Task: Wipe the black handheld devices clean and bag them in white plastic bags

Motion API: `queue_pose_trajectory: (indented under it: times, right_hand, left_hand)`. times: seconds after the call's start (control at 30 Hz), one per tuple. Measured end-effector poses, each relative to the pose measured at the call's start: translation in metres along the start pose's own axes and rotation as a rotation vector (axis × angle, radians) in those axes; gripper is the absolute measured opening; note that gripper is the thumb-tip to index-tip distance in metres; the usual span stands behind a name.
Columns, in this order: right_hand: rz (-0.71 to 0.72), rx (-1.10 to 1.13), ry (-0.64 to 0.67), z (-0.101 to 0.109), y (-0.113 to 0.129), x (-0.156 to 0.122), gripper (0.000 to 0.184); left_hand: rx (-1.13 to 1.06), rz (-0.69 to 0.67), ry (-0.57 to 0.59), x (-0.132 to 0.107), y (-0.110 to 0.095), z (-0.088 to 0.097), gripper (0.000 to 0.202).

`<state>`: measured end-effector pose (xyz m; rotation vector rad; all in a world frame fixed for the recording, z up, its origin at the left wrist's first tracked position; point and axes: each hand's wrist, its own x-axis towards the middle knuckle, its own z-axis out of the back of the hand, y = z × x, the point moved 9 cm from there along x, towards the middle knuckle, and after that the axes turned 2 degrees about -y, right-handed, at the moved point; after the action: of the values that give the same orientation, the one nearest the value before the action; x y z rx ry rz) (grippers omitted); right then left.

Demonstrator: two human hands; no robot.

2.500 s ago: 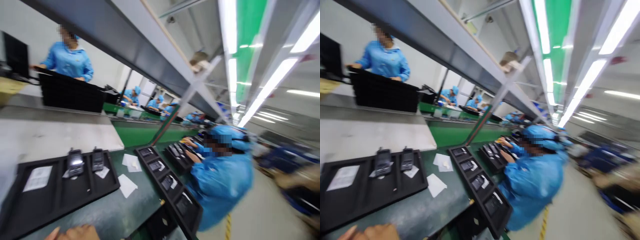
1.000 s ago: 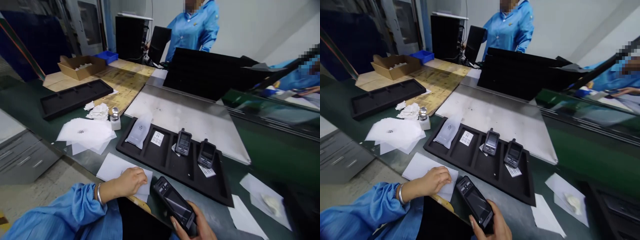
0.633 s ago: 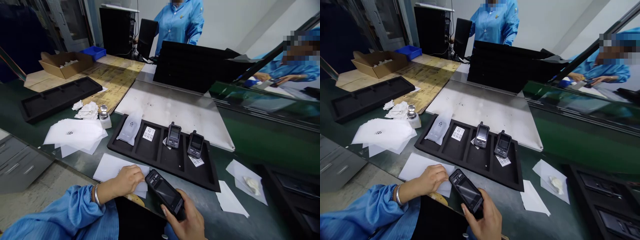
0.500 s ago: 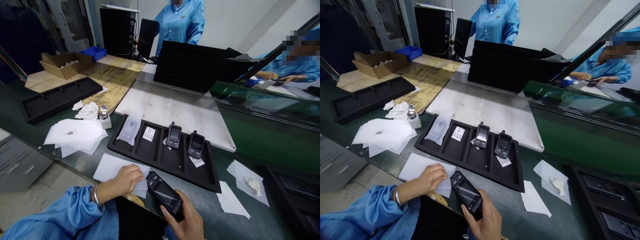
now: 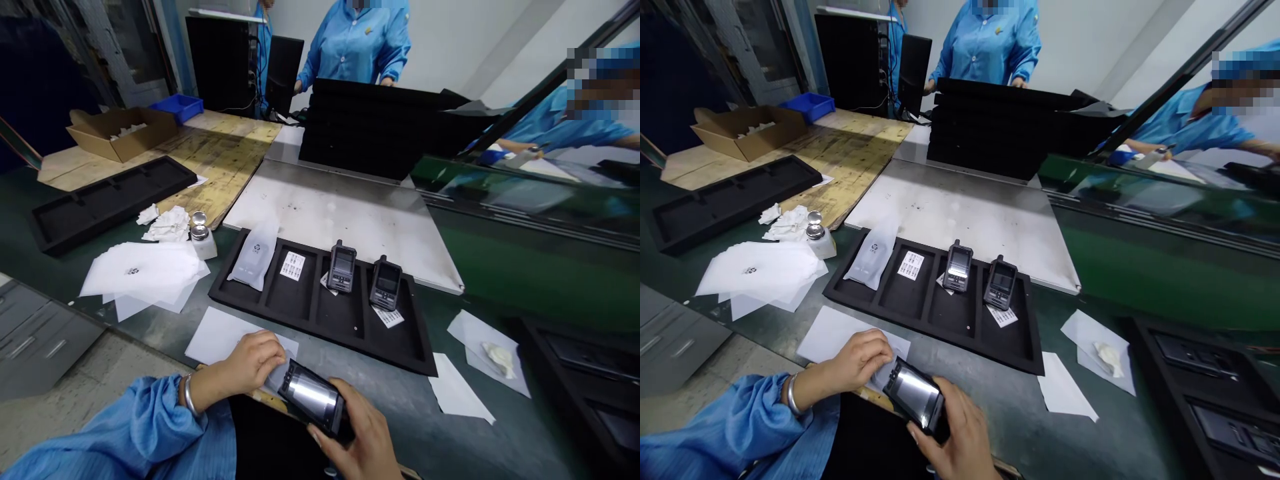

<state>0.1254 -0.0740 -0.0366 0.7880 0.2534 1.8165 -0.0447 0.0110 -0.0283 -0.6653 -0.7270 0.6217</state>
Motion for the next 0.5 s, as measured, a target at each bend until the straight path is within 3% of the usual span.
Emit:
queue_pose_trajectory:
  times: [0.13,0.27,0.4,0.5]
  right_hand:
    - [-0.031,-0.011,-0.072,0.006,-0.004,0.014,0.054]
    - [0.070,0.013,0.014,-0.003,0.007,0.024,0.060]
    - [0.018,-0.026,-0.056,0.002,0.008,0.034,0.058]
    - [0.064,0.010,0.008,-0.003,0.017,0.041,0.058]
  left_hand:
    - [-0.003,-0.016,0.014,0.004,-0.009,0.003,0.017]
    - [-0.010,-0.026,0.023,0.010,-0.016,0.006,0.018]
    - [-0.017,-0.059,0.026,0.019,-0.028,0.006,0.018]
    - [-0.014,-0.100,0.036,0.027,-0.041,0.002,0.019]
